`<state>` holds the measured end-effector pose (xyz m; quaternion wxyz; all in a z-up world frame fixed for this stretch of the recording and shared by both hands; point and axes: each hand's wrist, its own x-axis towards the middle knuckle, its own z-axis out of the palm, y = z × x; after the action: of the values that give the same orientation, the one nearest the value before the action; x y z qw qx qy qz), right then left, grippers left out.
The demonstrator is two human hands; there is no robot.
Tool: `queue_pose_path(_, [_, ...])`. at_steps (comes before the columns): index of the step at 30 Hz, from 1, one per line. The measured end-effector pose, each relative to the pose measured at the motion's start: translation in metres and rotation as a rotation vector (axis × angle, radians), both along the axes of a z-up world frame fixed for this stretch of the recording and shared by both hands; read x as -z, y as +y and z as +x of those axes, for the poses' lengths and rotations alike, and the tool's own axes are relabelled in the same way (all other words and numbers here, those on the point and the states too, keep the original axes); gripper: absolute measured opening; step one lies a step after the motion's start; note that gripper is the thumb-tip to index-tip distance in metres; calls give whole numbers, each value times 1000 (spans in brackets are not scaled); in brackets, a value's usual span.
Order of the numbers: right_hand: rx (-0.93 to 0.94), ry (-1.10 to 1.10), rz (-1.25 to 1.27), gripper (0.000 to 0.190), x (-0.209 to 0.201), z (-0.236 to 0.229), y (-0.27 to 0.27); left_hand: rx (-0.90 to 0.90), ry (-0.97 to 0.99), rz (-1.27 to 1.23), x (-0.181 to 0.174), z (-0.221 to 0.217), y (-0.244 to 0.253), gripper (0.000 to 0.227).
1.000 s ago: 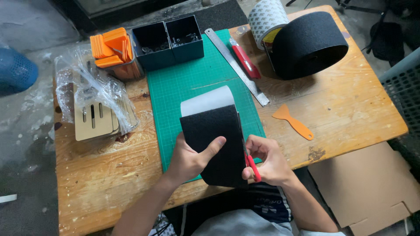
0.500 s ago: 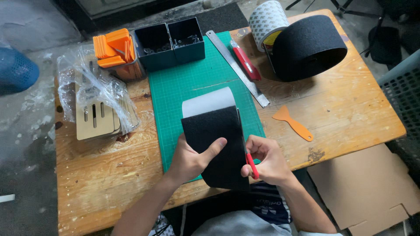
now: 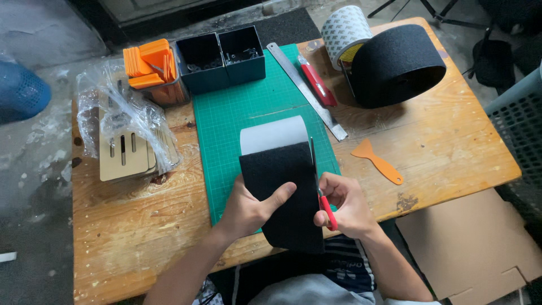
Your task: The person applies double-sided adhesive tape to a black foam sheet on a green cutting mat. They smooth the tape with an orange plastic scraper and then use red scissors to trim the excess tape from the edges of the foam.
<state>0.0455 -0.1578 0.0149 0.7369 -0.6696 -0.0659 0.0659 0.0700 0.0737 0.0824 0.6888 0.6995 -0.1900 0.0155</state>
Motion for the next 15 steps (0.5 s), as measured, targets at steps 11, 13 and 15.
queue_pose_path(11, [12,-41,-2,64,-5,3,0,-84,-20,128,-6,-4,-7,61])
queue_pose_path(13, [10,-40,4,62,-6,3,2,-98,-16,131,-8,-5,-9,61])
queue_pose_path(15, [10,-40,9,61,-8,3,2,-110,-11,133,-10,-7,-9,61])
